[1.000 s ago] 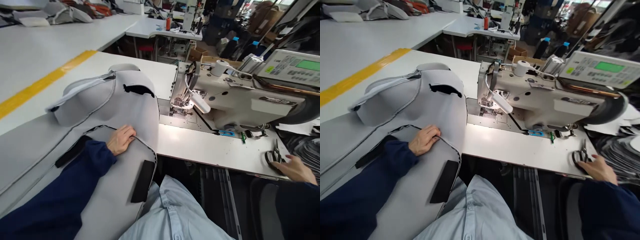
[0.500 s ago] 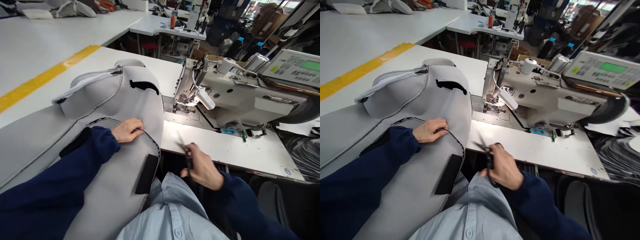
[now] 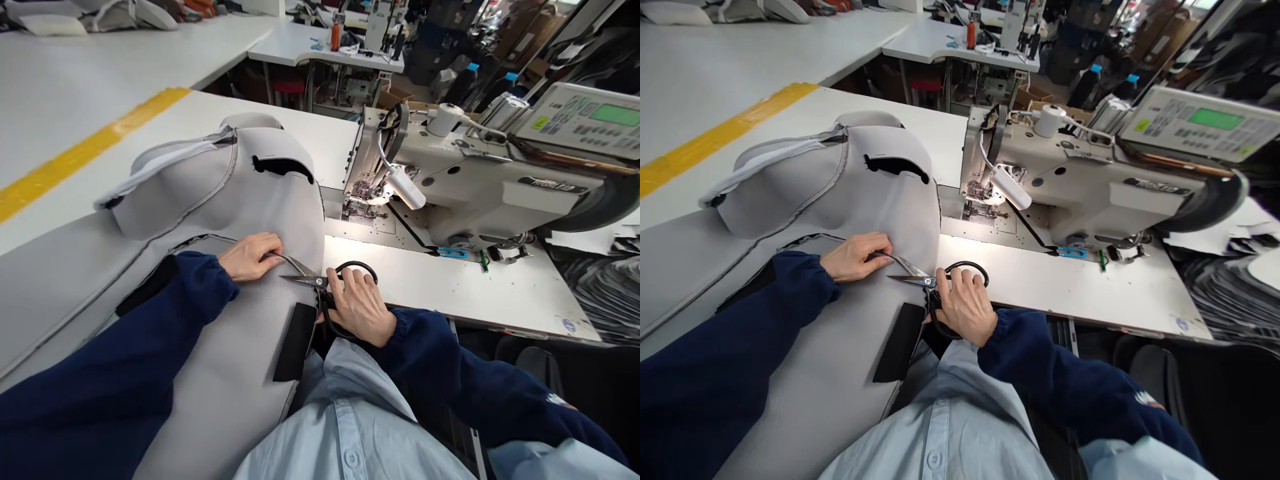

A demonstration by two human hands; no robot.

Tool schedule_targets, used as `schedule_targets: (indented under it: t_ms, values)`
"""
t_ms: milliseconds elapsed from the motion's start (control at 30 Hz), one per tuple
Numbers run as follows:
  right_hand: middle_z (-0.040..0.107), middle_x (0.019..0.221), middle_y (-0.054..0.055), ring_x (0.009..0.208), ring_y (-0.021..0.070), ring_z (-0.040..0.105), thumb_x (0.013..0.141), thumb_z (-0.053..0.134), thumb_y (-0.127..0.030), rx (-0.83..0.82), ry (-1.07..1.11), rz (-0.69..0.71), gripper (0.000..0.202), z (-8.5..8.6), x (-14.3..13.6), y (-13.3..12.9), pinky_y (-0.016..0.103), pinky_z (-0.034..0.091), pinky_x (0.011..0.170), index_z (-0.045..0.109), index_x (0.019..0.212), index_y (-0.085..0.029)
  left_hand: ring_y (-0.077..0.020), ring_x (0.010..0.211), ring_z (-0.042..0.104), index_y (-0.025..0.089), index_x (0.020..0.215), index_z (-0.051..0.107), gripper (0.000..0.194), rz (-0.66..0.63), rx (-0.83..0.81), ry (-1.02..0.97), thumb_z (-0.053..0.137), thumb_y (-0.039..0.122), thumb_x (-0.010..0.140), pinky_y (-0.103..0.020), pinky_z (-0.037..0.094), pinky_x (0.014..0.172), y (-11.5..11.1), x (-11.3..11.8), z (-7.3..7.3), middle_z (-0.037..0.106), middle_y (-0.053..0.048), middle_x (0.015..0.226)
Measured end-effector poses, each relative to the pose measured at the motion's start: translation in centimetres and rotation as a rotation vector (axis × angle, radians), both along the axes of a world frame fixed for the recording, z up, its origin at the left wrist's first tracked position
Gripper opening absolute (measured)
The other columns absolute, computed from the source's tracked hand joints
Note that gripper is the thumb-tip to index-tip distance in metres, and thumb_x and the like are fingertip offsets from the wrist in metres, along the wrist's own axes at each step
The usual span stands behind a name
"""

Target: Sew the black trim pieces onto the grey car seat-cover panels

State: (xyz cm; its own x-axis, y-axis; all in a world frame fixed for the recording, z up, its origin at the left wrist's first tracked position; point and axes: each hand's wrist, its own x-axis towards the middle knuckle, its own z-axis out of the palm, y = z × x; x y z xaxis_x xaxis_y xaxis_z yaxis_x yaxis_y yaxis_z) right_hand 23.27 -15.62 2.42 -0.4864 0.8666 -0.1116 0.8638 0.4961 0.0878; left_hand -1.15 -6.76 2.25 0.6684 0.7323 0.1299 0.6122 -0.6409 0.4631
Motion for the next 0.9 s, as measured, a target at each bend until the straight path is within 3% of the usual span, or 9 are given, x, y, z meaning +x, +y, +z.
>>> schedule_targets:
  t_ms: [267, 367, 600, 733, 900]
  values:
    - [0.056, 0.103, 0.011, 0.081, 0.0242, 0.059, 0.090, 0.052, -0.043, -0.201, -0.036, 0.045, 0.053, 1.5, 0.7, 1.2, 0.030, 0.039, 0.057, 0.039, 0.131, -0.013, -0.0153, 0.064, 0.042, 0.019, 0.072, 0.041, 0.016, -0.007, 0.002, -0.001, 0.040, 0.030, 0.083, -0.029, 0.036, 0.064, -0.2, -0.3, 0.1, 0.047, -0.002, 0.068]
    - [0.058, 0.102, 0.012, 0.078, 0.0245, 0.061, 0.091, 0.050, -0.049, -0.208, -0.052, 0.078, 0.055, 1.5, 1.3, 1.7, 0.029, 0.036, 0.054, 0.039, 0.131, -0.012, -0.0156, 0.065, 0.043, 0.019, 0.072, 0.041, 0.010, -0.004, 0.019, -0.019, 0.041, 0.026, 0.079, -0.029, 0.037, 0.065, -0.1, -0.5, -0.3, 0.047, -0.002, 0.068]
    - [0.061, 0.097, 0.013, 0.078, 0.0262, 0.062, 0.095, 0.043, -0.045, -0.227, -0.120, 0.163, 0.048, 1.6, 2.1, 2.2, 0.029, 0.033, 0.052, 0.042, 0.129, -0.010, -0.0156, 0.068, 0.044, 0.019, 0.076, 0.042, 0.005, 0.013, 0.017, -0.034, 0.042, 0.023, 0.078, -0.029, 0.038, 0.066, -0.5, -0.8, -0.6, 0.048, -0.002, 0.071]
    - [0.061, 0.098, 0.013, 0.078, 0.0262, 0.062, 0.095, 0.043, -0.048, -0.238, -0.116, 0.134, 0.051, 1.5, 1.8, 2.0, 0.030, 0.034, 0.051, 0.042, 0.129, -0.010, -0.0144, 0.066, 0.044, 0.019, 0.082, 0.043, 0.008, 0.053, 0.011, -0.070, 0.044, 0.025, 0.077, -0.027, 0.038, 0.064, -0.7, -0.9, -0.9, 0.048, -0.001, 0.073]
    - [0.057, 0.103, 0.014, 0.083, 0.0275, 0.060, 0.088, 0.051, -0.055, -0.140, -0.084, 0.094, 0.065, 1.9, 0.3, 2.2, 0.031, 0.037, 0.053, 0.036, 0.133, -0.010, -0.0125, 0.062, 0.042, 0.019, 0.084, 0.042, 0.010, 0.071, 0.000, -0.110, 0.045, 0.024, 0.075, -0.026, 0.038, 0.061, -0.6, -1.0, -1.4, 0.045, 0.000, 0.073]
